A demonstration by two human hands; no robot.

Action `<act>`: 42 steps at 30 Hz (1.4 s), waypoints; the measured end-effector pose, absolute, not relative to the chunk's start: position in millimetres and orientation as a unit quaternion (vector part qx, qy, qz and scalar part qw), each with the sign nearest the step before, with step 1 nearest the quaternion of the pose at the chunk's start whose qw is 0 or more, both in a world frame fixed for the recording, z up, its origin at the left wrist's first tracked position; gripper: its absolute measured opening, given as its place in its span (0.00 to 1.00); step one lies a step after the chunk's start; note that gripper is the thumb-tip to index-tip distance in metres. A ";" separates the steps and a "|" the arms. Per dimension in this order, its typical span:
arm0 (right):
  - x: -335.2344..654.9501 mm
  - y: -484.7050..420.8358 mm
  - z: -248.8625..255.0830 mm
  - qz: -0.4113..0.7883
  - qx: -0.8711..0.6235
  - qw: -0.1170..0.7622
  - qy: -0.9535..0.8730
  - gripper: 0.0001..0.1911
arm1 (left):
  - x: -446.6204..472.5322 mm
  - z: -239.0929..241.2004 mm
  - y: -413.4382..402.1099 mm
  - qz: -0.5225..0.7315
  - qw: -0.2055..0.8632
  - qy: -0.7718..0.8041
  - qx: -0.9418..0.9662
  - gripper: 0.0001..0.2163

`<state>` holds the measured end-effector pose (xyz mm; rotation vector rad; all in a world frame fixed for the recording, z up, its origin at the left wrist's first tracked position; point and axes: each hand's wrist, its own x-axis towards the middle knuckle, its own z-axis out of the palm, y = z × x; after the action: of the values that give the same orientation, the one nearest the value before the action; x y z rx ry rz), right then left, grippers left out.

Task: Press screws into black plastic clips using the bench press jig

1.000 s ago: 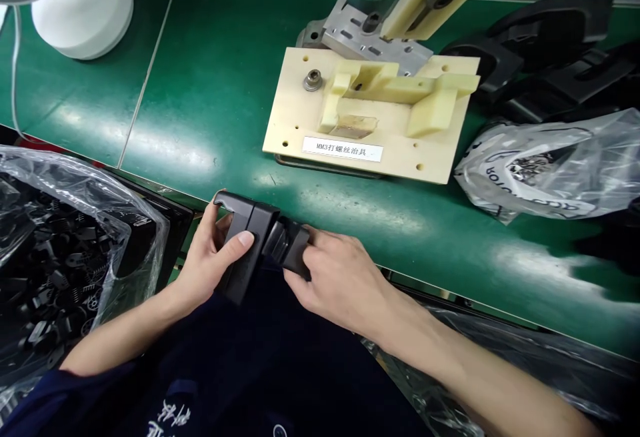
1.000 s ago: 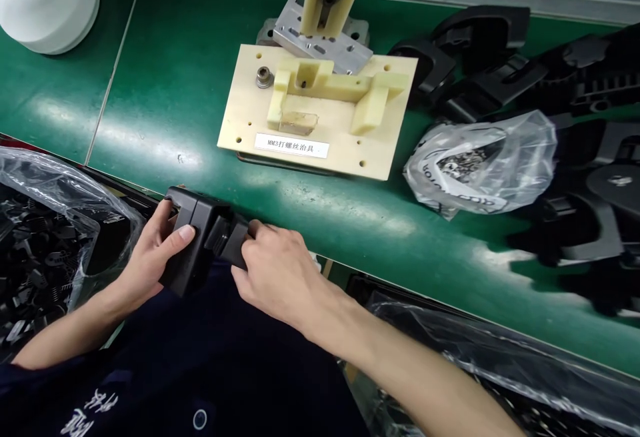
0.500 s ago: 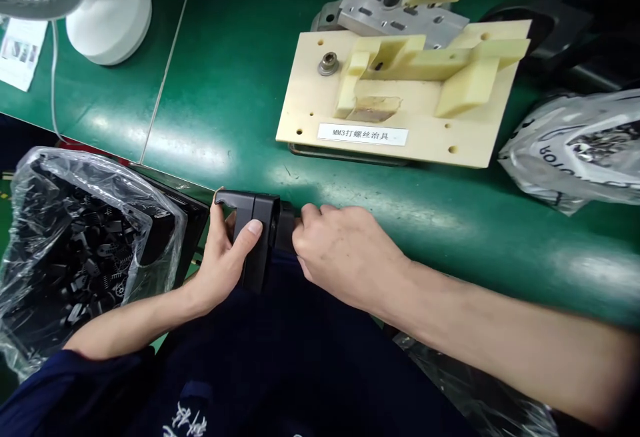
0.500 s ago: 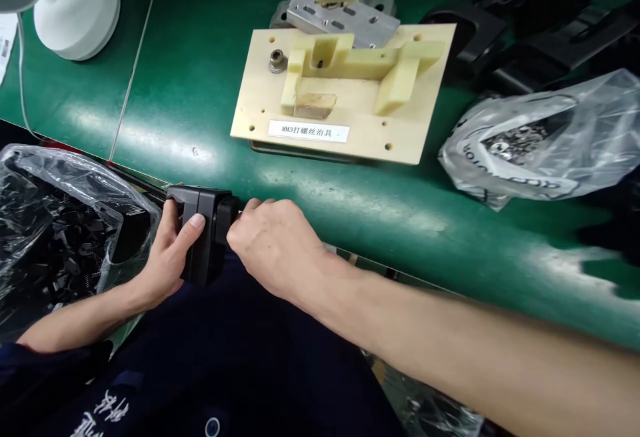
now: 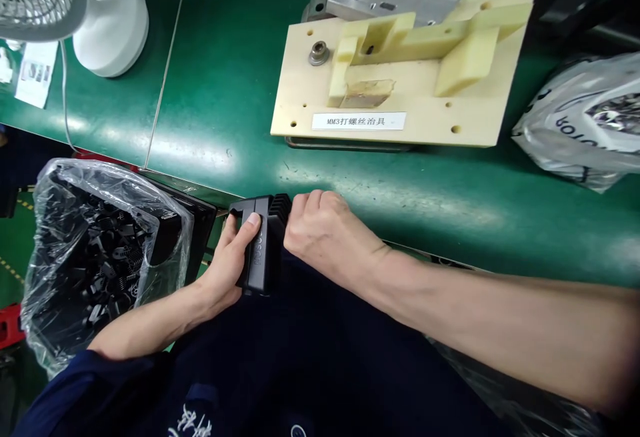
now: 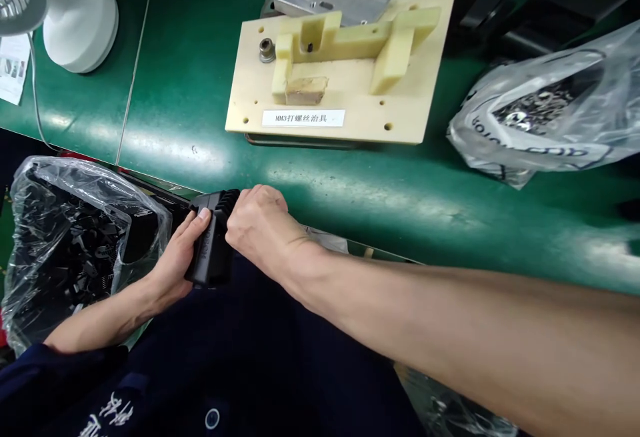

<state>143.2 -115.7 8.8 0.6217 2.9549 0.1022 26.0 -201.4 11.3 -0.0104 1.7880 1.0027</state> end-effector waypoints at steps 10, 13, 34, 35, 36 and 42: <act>151.2 -105.9 21.0 -0.192 0.148 0.134 0.961 0.05 | 20.9 21.6 -211.7 0.464 0.410 0.735 0.278 0.28; 153.8 -107.3 12.8 -0.144 0.144 0.060 0.977 0.07 | 16.3 24.1 -208.3 0.468 0.377 0.738 0.308 0.30; 131.8 -100.7 13.8 -0.072 0.131 0.083 0.985 0.15 | 16.7 10.7 -196.0 0.470 0.484 0.736 0.056 0.25; 133.0 -100.9 15.8 -0.114 0.124 0.107 0.980 0.13 | 15.6 9.0 -198.3 0.470 0.473 0.740 0.082 0.26; 134.7 -102.1 16.8 -0.155 0.118 0.130 0.972 0.11 | 14.3 7.1 -200.9 0.476 0.458 0.741 0.120 0.27; 144.8 -117.8 6.7 -0.216 0.105 0.142 0.960 0.08 | 4.6 -3.0 -210.4 0.492 0.363 0.710 0.349 0.32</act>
<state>144.8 -117.8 6.7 0.3020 2.7707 -0.6232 4.6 -210.4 -3.0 0.8983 1.8290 1.2666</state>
